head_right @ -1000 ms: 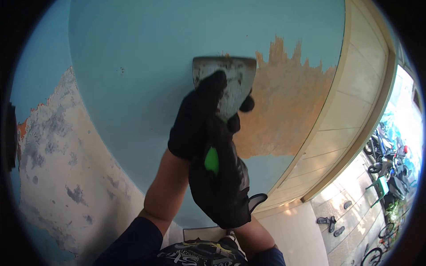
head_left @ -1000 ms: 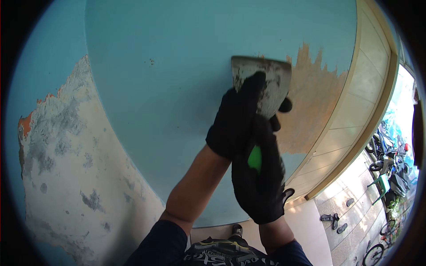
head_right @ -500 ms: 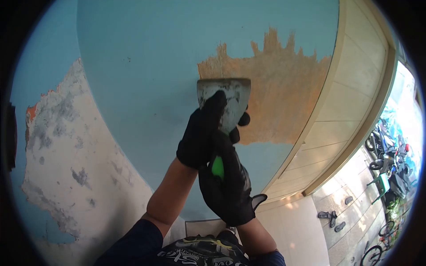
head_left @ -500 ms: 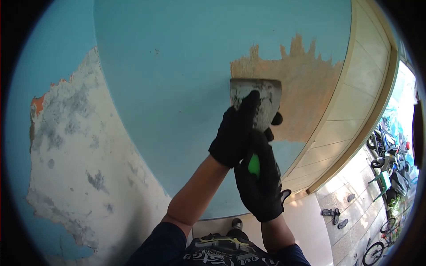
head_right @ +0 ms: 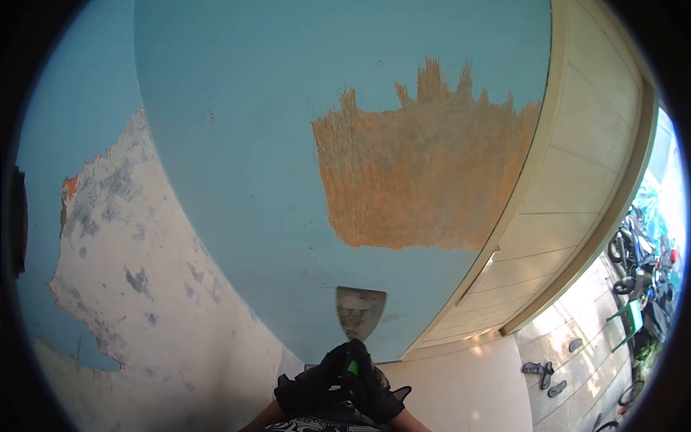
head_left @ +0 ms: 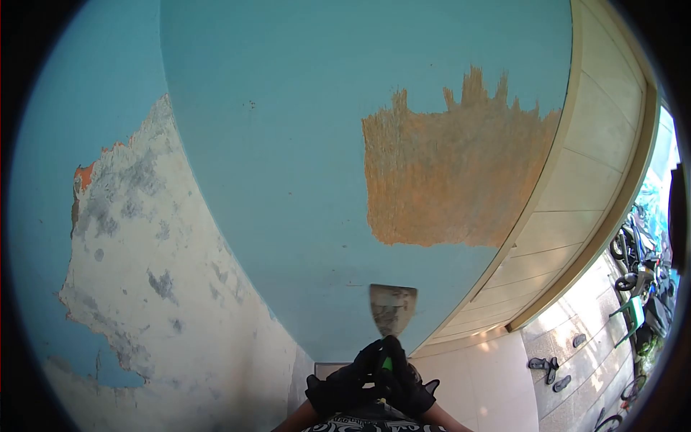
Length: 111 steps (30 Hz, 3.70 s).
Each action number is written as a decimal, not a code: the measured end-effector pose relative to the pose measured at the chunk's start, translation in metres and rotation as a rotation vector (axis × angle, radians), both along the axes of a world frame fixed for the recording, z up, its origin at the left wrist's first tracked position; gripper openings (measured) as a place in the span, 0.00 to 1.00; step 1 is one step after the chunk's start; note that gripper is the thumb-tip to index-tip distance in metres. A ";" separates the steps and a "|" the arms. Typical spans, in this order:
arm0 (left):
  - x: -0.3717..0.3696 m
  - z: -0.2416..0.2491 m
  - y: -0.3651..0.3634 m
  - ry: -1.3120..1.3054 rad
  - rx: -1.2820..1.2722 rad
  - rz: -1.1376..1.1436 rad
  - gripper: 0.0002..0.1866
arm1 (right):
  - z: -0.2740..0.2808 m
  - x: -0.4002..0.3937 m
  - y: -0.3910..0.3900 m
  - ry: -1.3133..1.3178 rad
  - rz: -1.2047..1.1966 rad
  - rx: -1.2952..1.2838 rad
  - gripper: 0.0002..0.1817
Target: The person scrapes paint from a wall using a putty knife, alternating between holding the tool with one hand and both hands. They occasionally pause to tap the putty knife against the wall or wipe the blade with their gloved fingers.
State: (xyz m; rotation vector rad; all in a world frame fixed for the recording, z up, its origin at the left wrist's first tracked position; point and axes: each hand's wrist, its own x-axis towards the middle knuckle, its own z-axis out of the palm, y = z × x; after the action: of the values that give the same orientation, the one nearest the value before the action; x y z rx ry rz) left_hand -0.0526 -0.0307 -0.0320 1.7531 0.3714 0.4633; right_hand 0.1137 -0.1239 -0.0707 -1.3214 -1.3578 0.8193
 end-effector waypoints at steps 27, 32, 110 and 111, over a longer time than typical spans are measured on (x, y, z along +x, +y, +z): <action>0.026 0.037 -0.028 -0.033 -0.515 0.454 0.14 | 0.110 0.078 0.079 -1.046 -0.143 0.668 0.26; 0.035 0.084 -0.003 -0.096 0.452 0.635 0.27 | 0.131 0.080 0.133 -0.986 -0.260 0.815 0.23; 0.037 0.059 0.063 -0.235 0.583 0.751 0.27 | 0.164 0.069 0.171 -0.919 -0.414 0.754 0.23; 0.037 0.059 0.063 -0.243 0.545 0.760 0.27 | 0.164 0.070 0.172 -0.920 -0.417 0.752 0.23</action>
State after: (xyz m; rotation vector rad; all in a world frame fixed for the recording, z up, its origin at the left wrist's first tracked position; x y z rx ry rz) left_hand -0.0152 0.0318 0.0267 1.9997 0.7921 1.4138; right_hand 0.1833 0.0480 0.0937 -1.2974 -1.7198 -0.6467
